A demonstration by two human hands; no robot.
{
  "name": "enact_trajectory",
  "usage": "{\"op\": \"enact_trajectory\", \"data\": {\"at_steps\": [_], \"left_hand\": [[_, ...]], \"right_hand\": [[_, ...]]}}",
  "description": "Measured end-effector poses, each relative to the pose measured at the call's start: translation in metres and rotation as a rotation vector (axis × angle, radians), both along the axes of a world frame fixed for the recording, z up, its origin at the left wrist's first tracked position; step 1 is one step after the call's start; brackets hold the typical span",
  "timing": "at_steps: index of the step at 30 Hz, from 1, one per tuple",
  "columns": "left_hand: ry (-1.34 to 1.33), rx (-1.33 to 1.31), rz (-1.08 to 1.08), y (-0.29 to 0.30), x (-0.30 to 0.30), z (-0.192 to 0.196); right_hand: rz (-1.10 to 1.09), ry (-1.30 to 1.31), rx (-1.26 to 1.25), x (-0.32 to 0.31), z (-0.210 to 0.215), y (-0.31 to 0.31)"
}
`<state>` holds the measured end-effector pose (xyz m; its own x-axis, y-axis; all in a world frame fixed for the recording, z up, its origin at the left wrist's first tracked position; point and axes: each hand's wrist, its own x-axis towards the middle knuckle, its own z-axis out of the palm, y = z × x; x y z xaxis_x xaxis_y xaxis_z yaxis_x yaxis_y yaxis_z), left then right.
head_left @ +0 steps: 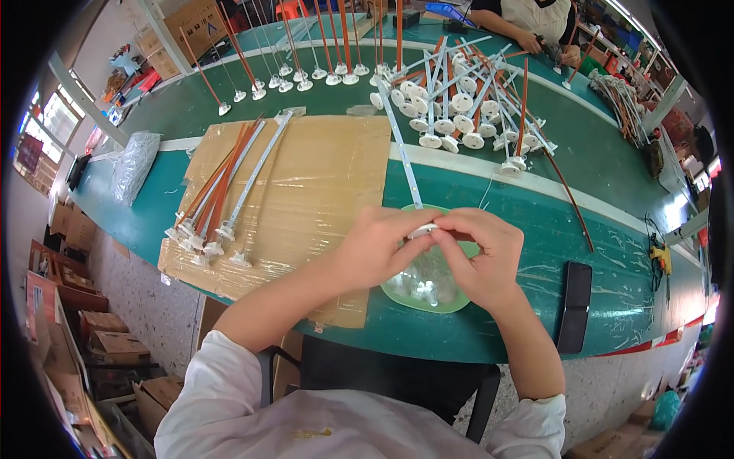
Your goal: Assembling LED light strips by inserting them into white plastic bases and organizing the components on a factory workbench.
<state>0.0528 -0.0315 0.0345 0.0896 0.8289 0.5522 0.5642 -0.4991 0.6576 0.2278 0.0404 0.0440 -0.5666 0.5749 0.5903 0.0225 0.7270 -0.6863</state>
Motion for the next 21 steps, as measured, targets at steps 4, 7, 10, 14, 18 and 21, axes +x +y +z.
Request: {"op": "enact_trajectory", "data": {"at_steps": [4, 7, 10, 14, 18, 21], "left_hand": [[0.060, 0.046, 0.079, 0.005, -0.006, 0.001], [0.007, 0.011, 0.150, 0.009, -0.010, -0.001], [-0.049, -0.040, 0.176, 0.009, -0.011, -0.006], [-0.088, -0.044, 0.118, 0.011, -0.006, -0.017], [0.005, -0.116, 0.139, 0.013, -0.003, -0.021], [-0.018, -0.081, 0.108, 0.008, -0.009, -0.019]], "right_hand": [[-0.107, -0.030, 0.104, -0.003, 0.005, 0.003], [-0.146, -0.200, -0.018, 0.010, 0.014, 0.013], [0.044, -0.575, 0.132, 0.017, 0.009, 0.016], [0.140, -0.574, 0.162, 0.019, -0.003, 0.011], [0.147, -0.694, 0.126, 0.013, 0.001, 0.007], [0.178, -0.643, 0.045, 0.010, 0.009, 0.003]]}}
